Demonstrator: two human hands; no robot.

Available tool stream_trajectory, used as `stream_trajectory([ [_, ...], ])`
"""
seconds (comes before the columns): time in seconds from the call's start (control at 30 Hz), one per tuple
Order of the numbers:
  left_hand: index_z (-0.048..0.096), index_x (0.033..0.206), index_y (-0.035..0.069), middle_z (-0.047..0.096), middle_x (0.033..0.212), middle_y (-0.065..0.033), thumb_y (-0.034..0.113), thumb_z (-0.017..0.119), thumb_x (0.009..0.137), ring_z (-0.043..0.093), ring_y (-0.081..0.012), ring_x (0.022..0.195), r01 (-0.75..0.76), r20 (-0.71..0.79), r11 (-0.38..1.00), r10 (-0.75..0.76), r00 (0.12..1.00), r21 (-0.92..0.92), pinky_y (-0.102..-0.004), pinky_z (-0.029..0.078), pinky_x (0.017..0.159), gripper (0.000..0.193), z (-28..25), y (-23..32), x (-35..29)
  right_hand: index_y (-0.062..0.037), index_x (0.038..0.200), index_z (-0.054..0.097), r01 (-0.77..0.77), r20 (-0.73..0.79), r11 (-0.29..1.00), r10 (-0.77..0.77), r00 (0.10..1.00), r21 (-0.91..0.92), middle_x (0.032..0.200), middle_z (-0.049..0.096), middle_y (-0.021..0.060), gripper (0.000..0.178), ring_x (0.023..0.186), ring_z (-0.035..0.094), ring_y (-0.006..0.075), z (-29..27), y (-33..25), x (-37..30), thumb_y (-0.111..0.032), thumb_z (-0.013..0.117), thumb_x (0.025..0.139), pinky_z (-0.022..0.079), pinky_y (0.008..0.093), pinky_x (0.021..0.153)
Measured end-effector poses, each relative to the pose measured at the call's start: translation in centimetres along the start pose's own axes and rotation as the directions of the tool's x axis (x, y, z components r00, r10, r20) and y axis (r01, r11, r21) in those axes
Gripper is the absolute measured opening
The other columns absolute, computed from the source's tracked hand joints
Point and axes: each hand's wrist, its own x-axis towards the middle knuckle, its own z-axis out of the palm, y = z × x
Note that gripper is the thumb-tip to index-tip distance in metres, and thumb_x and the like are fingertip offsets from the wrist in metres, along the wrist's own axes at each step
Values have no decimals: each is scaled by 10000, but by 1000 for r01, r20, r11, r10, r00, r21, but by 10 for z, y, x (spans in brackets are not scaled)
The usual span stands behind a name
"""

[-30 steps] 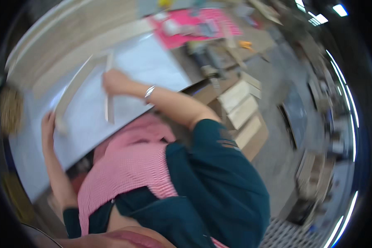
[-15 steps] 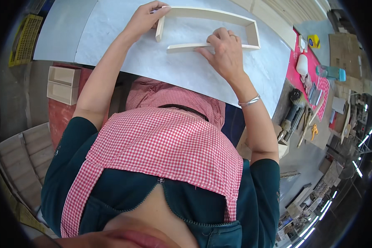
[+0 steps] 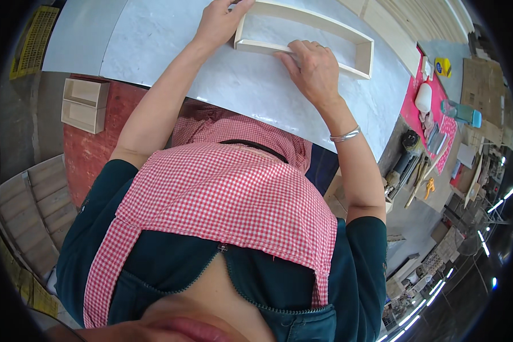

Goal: Applying glue and using a nail gun to assemble wooden box components on a workbench.

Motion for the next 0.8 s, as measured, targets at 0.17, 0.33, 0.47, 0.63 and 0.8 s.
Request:
stream_trajectory([
  [0.17, 639, 1221, 18, 700, 1039, -97, 197, 600, 987, 616, -195, 838, 72, 53, 997, -74, 996, 36, -290, 507, 732, 297, 5, 7, 1, -72, 945, 728, 8, -18, 1000, -9, 1000, -26, 766, 681, 37, 234, 629, 572, 182, 2, 4, -1, -295, 784, 899, 479, 305, 671],
  [0.33, 405, 1524, 31, 614, 1270, -159, 129, 690, 919, 596, -211, 882, 214, 399, 900, -50, 916, -380, -288, 509, 740, 676, -15, -4, -9, -108, 864, 689, 8, -58, 999, -11, 998, -47, 712, 654, 19, 237, 646, 600, 190, 3, 4, -2, -332, 759, 897, 463, 312, 666],
  [0.47, 175, 1610, 41, 501, 1396, -196, 62, 762, 831, 578, -218, 900, 45, 521, 989, 34, 853, -138, -287, 510, 749, 976, -31, 1, -18, -110, 859, 683, 13, -65, 998, -16, 998, -54, 722, 655, 19, 236, 645, 591, 187, 4, 4, -2, -330, 758, 897, 457, 309, 661],
  [0.63, 85, 1642, 45, 445, 1447, -210, 7, 824, 734, 566, -221, 890, -13, 565, 1000, 10, 825, 2, -288, 511, 756, 1171, -36, 7, -16, -113, 866, 678, 39, -93, 998, -43, 995, -54, 738, 657, 17, 218, 648, 583, 181, 5, -1, -2, -313, 763, 892, 449, 303, 652],
  [0.8, 100, 1639, 35, 424, 1479, -220, 5, 820, 719, 566, -239, 901, -10, 557, 1000, 7, 830, 3, -291, 509, 770, 1169, -38, 14, -18, -114, 882, 675, 36, -88, 997, -41, 995, -62, 770, 662, 16, 218, 662, 580, 185, 8, 0, -3, -317, 754, 894, 439, 305, 647],
])
